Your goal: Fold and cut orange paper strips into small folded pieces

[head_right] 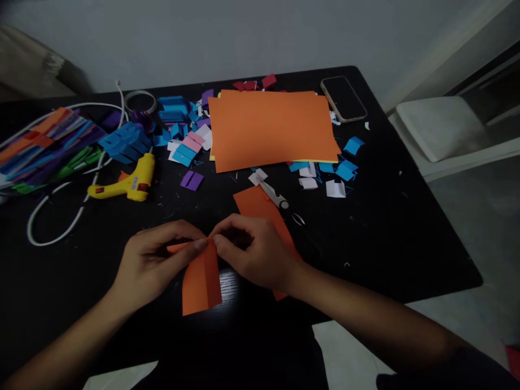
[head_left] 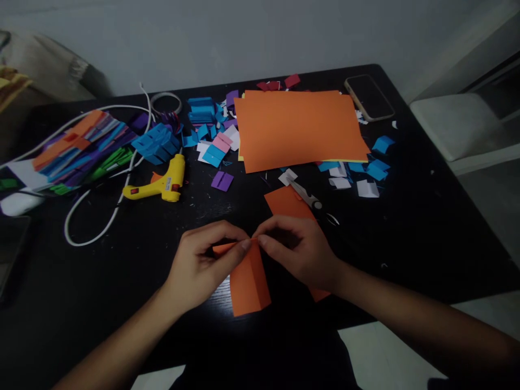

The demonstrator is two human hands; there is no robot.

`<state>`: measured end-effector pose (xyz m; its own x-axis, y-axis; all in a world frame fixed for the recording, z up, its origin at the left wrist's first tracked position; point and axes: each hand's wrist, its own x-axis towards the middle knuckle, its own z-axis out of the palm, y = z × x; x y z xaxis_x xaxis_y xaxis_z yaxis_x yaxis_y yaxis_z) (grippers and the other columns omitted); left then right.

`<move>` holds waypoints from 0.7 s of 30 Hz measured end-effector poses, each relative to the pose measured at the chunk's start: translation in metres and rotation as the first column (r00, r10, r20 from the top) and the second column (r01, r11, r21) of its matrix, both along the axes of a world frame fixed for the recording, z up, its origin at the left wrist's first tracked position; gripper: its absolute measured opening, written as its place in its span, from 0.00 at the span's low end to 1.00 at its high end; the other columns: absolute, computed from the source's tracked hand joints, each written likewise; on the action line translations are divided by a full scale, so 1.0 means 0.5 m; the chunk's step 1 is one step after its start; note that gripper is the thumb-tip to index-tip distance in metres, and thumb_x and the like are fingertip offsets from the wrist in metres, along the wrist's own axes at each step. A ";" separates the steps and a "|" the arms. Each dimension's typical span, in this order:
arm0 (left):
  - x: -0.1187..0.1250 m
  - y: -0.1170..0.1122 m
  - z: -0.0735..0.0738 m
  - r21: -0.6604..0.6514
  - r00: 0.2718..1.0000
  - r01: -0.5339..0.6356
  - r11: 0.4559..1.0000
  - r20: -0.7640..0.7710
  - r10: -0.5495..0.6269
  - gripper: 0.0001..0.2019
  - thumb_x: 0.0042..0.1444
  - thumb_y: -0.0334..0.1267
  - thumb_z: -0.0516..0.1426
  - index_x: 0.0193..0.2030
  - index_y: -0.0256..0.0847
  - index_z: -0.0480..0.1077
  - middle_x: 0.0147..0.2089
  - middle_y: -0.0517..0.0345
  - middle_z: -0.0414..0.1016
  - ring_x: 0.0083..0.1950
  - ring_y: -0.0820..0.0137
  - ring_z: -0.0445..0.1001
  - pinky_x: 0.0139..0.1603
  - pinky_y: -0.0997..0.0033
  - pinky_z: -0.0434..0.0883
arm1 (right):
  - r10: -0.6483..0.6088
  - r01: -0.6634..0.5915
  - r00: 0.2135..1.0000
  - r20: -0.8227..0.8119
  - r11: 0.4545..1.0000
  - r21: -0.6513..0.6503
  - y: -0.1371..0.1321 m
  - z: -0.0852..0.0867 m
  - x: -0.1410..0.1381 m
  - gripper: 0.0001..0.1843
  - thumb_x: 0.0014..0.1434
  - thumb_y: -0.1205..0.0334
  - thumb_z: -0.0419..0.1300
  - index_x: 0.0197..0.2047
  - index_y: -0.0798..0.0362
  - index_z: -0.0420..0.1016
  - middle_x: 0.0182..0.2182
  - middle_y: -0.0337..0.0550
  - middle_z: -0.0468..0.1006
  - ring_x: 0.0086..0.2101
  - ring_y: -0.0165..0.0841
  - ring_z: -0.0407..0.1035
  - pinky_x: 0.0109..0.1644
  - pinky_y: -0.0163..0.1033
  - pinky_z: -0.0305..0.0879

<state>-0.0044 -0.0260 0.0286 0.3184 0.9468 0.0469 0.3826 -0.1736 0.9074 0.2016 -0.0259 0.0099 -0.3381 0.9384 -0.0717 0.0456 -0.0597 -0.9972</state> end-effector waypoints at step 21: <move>-0.008 0.004 0.001 -0.120 0.999 0.048 0.992 0.012 -0.047 0.09 0.64 0.34 0.58 0.34 0.39 0.78 0.26 0.63 0.74 0.25 0.76 0.68 0.25 0.78 0.64 | 0.026 -0.025 1.000 0.003 0.997 -0.075 0.000 -0.002 0.000 0.04 0.63 0.61 0.68 0.37 0.52 0.81 0.30 0.36 0.81 0.30 0.28 0.74 0.34 0.32 0.69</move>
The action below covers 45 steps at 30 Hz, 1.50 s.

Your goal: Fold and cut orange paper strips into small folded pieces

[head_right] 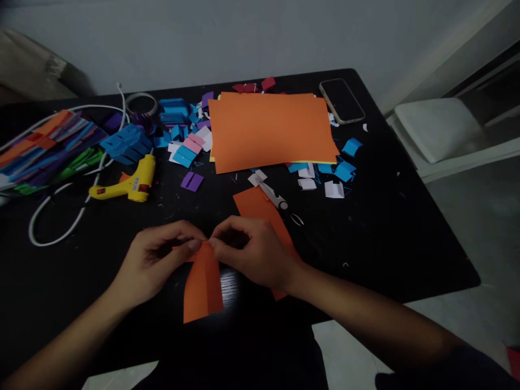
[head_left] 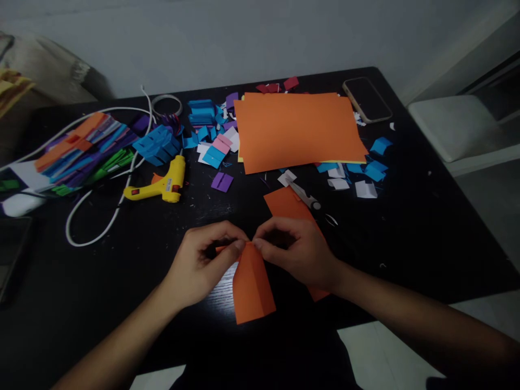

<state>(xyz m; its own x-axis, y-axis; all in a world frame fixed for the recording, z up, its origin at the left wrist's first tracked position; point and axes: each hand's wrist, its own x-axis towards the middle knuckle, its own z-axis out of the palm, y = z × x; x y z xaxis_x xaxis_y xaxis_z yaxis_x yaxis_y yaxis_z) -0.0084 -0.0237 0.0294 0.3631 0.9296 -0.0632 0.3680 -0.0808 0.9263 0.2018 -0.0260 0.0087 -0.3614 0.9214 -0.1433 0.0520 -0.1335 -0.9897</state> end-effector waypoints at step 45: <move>0.002 0.003 -0.004 -0.017 1.000 -0.022 1.000 0.018 0.023 0.06 0.63 0.34 0.61 0.41 0.40 0.82 0.32 0.59 0.82 0.31 0.72 0.79 0.31 0.77 0.73 | -0.055 0.055 0.997 -0.057 0.998 -0.002 0.005 -0.009 -0.002 0.05 0.62 0.62 0.68 0.42 0.51 0.81 0.36 0.40 0.85 0.36 0.33 0.81 0.40 0.36 0.76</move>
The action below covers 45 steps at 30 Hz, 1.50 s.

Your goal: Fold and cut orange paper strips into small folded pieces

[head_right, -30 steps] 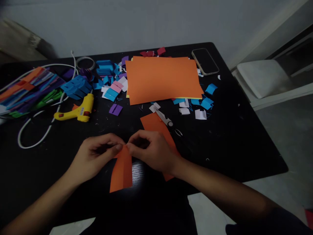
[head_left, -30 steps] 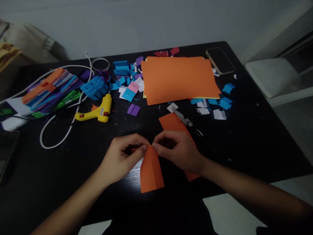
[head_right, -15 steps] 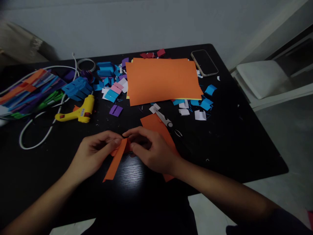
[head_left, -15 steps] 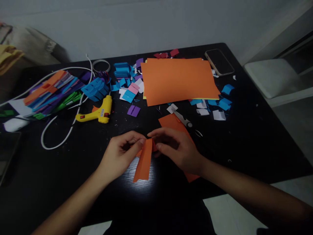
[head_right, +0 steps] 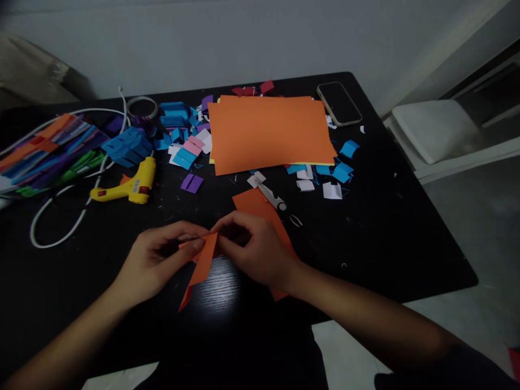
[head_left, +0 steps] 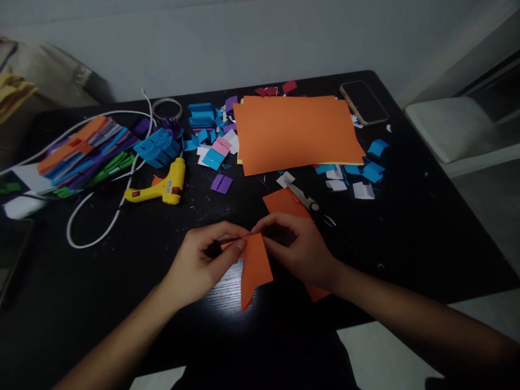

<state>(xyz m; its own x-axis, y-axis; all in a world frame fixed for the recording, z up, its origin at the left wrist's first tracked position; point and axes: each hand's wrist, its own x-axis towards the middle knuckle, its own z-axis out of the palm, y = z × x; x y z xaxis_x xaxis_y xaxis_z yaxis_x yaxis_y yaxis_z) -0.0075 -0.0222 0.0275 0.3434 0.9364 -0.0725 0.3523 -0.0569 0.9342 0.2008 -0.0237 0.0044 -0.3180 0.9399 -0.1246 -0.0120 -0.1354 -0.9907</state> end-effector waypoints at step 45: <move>0.000 -0.007 -0.026 0.153 0.997 0.062 0.986 0.045 -0.070 0.14 0.62 0.26 0.62 0.53 0.44 0.73 0.40 0.61 0.79 0.37 0.76 0.77 0.40 0.79 0.76 | -0.017 0.017 1.000 -0.007 0.999 0.034 0.007 0.005 -0.001 0.06 0.63 0.67 0.64 0.41 0.51 0.83 0.41 0.42 0.85 0.43 0.34 0.80 0.48 0.40 0.75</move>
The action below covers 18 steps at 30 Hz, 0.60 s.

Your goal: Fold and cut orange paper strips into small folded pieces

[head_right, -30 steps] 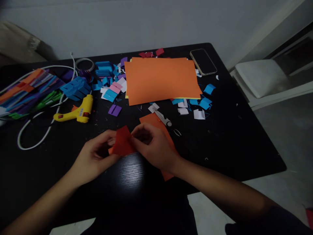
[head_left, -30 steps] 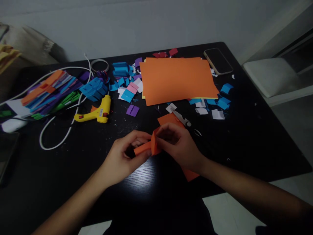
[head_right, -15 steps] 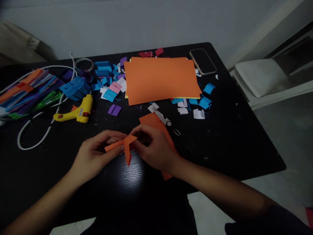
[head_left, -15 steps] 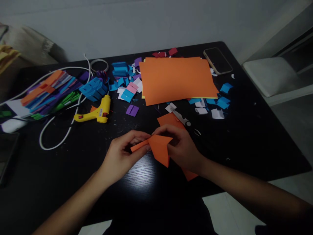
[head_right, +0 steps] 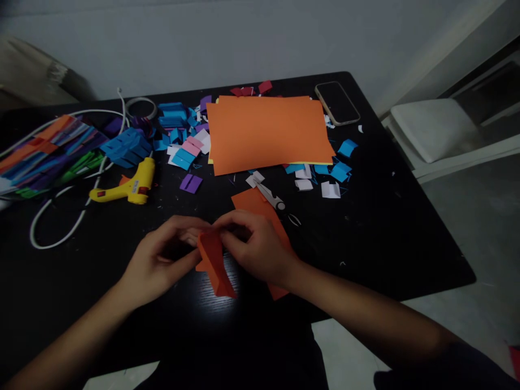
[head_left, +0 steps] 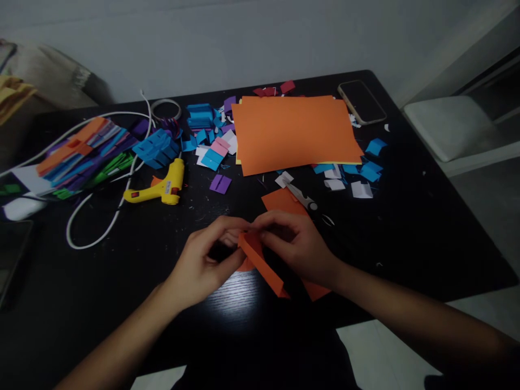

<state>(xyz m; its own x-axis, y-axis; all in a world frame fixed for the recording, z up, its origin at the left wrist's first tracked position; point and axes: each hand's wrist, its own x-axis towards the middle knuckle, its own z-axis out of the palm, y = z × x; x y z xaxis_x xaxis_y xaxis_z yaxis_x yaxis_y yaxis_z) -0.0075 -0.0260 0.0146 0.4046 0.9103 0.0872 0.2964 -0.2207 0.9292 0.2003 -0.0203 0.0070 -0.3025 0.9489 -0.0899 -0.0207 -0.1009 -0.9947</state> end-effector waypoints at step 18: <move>-0.019 0.008 0.004 0.110 0.991 0.050 0.993 -0.133 -0.035 0.10 0.59 0.27 0.63 0.44 0.43 0.71 0.37 0.64 0.76 0.35 0.78 0.75 0.38 0.82 0.72 | 0.222 -0.280 0.959 0.174 0.832 0.478 0.000 0.002 0.017 0.18 0.58 0.81 0.60 0.43 0.52 0.83 0.44 0.46 0.75 0.47 0.36 0.72 0.53 0.43 0.70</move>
